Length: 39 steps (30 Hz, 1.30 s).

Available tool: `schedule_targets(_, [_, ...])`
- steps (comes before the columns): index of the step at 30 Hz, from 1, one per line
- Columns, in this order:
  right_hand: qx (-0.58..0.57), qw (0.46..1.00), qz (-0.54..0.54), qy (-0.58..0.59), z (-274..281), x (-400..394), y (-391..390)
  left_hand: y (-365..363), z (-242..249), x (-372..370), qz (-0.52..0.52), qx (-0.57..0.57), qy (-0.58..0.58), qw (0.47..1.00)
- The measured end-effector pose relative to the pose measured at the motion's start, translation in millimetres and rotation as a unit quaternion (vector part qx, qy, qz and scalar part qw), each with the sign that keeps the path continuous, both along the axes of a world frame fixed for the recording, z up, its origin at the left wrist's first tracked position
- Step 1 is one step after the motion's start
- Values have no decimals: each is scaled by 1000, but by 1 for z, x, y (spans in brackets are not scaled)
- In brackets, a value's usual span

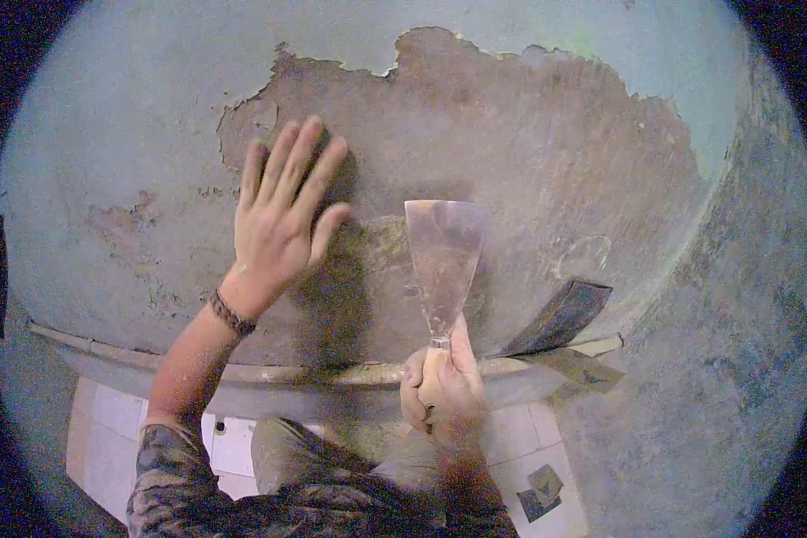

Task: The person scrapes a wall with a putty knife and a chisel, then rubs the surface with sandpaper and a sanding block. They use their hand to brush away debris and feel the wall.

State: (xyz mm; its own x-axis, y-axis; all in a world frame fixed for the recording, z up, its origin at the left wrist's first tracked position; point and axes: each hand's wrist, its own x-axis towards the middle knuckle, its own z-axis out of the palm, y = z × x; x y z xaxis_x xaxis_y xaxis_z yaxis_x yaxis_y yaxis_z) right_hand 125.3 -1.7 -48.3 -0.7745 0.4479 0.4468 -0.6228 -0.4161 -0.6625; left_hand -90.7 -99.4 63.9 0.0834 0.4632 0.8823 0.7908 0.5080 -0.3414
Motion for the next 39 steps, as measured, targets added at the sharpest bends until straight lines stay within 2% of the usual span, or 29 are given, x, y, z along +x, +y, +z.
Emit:
schedule_targets(2, [-10,1000,-8,-3,0,-2,-5,3,-6,5,-25,5,-33,999])
schedule_targets(4, [31,999,-24,-5,-8,-4,-5,0,-24,10,-52,9,-67,996])
schedule_targets(7, [-25,999,-11,39,-15,-8,-5,-10,-57,5,-37,-71,-75,994])
schedule_targets(8, [-26,999,-12,38,-15,-7,-4,-13,-54,3,-38,-72,-76,994])
schedule_targets(11, [-8,1000,7,1,-14,-4,-5,-17,-27,-4,11,36,-55,998])
schedule_targets(14, [1,1000,7,-23,-7,-6,-12,-16,-9,-9,21,70,-44,996])
schedule_targets(16, [3,999,-24,-32,-9,-8,-15,-16,-14,-7,32,71,-37,996])
schedule_targets(18, [11,999,-28,-39,-6,-12,-17,-19,-26,-1,-46,47,-75,995])
schedule_targets(20, [18,998,-36,-45,-1,-16,-20,-25,-30,5,-32,35,-67,997])
schedule_targets(22, [10,999,17,-25,11,-24,-24,-27,-34,6,-149,12,-45,988])
schedule_targets(24, [34,998,24,-44,30,-35,-36,-24,-29,13,-153,-15,-7,988])
schedule_targets(26, [57,996,31,-62,46,-50,-47,-24,-23,15,-196,-107,37,974])
schedule_targets(27, [65,995,40,-65,52,-59,-51,-21,-23,11,-218,-90,17,972])
schedule_targets(34, [59,998,28,-8,99,-92,-78,-21,35,-16,-224,21,95,970])
schedule_targets(36, [36,998,46,-16,94,-86,-75,-23,27,-5,-224,-2,65,973])
schedule_targets(37, [86,995,52,-6,84,-80,-68,-20,15,-4,-230,-23,53,971])
schedule_targets(38, [86,995,46,-3,75,-72,-69,-18,6,2,-241,-49,54,968])
schedule_targets(39, [46,998,28,-21,66,-63,-69,-10,0,6,-254,-66,54,963])
